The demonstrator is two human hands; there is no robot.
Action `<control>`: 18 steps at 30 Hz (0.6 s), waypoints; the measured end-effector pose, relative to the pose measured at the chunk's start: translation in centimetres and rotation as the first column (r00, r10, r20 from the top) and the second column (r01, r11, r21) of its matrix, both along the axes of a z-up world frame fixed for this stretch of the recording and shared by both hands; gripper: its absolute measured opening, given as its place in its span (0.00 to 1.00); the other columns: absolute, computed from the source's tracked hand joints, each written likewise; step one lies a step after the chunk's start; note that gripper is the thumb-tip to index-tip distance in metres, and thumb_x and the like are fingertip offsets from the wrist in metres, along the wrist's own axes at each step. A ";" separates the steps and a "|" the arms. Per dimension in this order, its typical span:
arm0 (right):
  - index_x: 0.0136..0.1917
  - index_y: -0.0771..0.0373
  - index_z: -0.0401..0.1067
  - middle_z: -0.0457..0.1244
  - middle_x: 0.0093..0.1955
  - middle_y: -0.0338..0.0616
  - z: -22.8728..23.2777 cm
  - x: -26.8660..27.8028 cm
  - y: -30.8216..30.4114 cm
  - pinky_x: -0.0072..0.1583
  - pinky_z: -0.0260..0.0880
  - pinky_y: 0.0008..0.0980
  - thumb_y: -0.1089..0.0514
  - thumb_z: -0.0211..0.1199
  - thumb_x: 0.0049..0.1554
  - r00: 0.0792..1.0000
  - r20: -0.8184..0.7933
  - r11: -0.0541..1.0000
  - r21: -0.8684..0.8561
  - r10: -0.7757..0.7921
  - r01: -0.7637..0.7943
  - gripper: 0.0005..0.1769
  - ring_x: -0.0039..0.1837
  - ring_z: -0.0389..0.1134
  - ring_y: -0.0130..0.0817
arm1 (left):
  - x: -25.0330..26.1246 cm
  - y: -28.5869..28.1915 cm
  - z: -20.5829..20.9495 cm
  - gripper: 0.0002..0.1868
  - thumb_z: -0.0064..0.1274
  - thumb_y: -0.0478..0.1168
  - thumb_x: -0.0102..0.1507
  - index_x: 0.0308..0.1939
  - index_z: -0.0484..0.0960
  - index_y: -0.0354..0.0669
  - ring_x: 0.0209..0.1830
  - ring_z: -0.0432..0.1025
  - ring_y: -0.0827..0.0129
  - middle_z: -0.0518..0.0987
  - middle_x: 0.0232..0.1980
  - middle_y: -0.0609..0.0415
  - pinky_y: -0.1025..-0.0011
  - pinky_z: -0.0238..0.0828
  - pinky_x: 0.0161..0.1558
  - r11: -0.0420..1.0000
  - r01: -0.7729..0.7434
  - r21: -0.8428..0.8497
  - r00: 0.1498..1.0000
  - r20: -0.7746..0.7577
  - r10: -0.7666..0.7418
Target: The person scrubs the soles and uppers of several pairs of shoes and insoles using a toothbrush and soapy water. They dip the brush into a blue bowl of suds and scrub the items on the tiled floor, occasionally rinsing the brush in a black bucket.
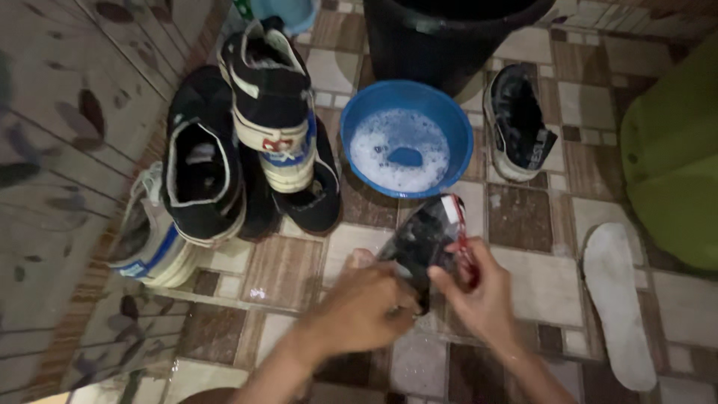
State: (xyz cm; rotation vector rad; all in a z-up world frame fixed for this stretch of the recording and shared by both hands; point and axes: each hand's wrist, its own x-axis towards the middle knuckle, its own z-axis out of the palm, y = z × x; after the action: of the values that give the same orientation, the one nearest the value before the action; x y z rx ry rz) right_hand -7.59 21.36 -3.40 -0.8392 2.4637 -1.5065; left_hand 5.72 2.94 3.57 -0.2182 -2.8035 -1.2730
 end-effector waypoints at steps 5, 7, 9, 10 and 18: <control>0.52 0.63 0.65 0.57 0.33 0.32 1.0 1.0 -2.5 0.35 0.58 0.24 0.63 0.75 0.40 0.994 0.029 0.994 0.000 0.110 -0.110 0.29 0.34 0.57 0.19 | -0.3 -1.4 -1.6 0.11 0.51 0.35 0.56 0.37 0.89 0.47 0.38 0.80 0.47 0.83 0.35 0.41 0.52 0.76 0.46 0.991 -0.127 0.028 0.978 0.168 0.121; 0.52 0.63 0.65 0.60 0.33 0.31 1.1 1.3 -2.8 0.35 0.61 0.23 0.67 0.70 0.42 0.995 0.068 0.995 0.051 0.078 -0.081 0.26 0.33 0.60 0.19 | -0.1 -0.5 -3.0 0.12 0.51 0.35 0.57 0.40 0.89 0.45 0.36 0.79 0.44 0.82 0.34 0.39 0.51 0.76 0.42 0.948 -0.311 -0.072 0.947 0.058 0.316; 0.53 0.62 0.68 0.60 0.34 0.33 0.5 1.7 -2.8 0.36 0.60 0.25 0.69 0.68 0.45 0.995 0.102 0.995 0.098 0.014 -0.024 0.22 0.34 0.59 0.22 | -0.4 1.2 -4.3 0.11 0.51 0.35 0.60 0.43 0.87 0.40 0.32 0.78 0.42 0.80 0.33 0.38 0.50 0.75 0.36 0.813 -0.540 -0.218 0.842 -0.139 0.521; 0.53 0.61 0.69 0.60 0.34 0.34 0.0 1.9 -2.7 0.37 0.60 0.26 0.70 0.67 0.46 0.993 0.116 0.993 0.122 -0.020 0.005 0.21 0.34 0.59 0.24 | -0.9 2.0 -4.8 0.11 0.50 0.35 0.62 0.43 0.87 0.41 0.37 0.79 0.45 0.81 0.36 0.40 0.52 0.76 0.40 0.809 -0.487 -0.329 0.857 -0.001 0.515; 0.57 0.62 0.67 0.59 0.43 0.35 -4.2 1.8 -2.4 0.48 0.62 0.21 0.78 0.63 0.48 0.976 0.210 0.975 -0.223 0.063 -0.015 0.25 0.45 0.59 0.21 | -3.1 6.9 -3.5 0.13 0.50 0.39 0.65 0.49 0.85 0.39 0.64 0.60 0.58 0.76 0.57 0.48 0.47 0.60 0.60 0.715 -0.271 -0.645 0.789 0.276 0.549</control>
State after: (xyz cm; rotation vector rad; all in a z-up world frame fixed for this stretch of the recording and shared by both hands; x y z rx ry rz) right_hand -5.80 18.93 -7.59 -0.7081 2.1431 -1.7780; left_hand 2.63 9.86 0.07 0.7827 -3.2536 -0.3618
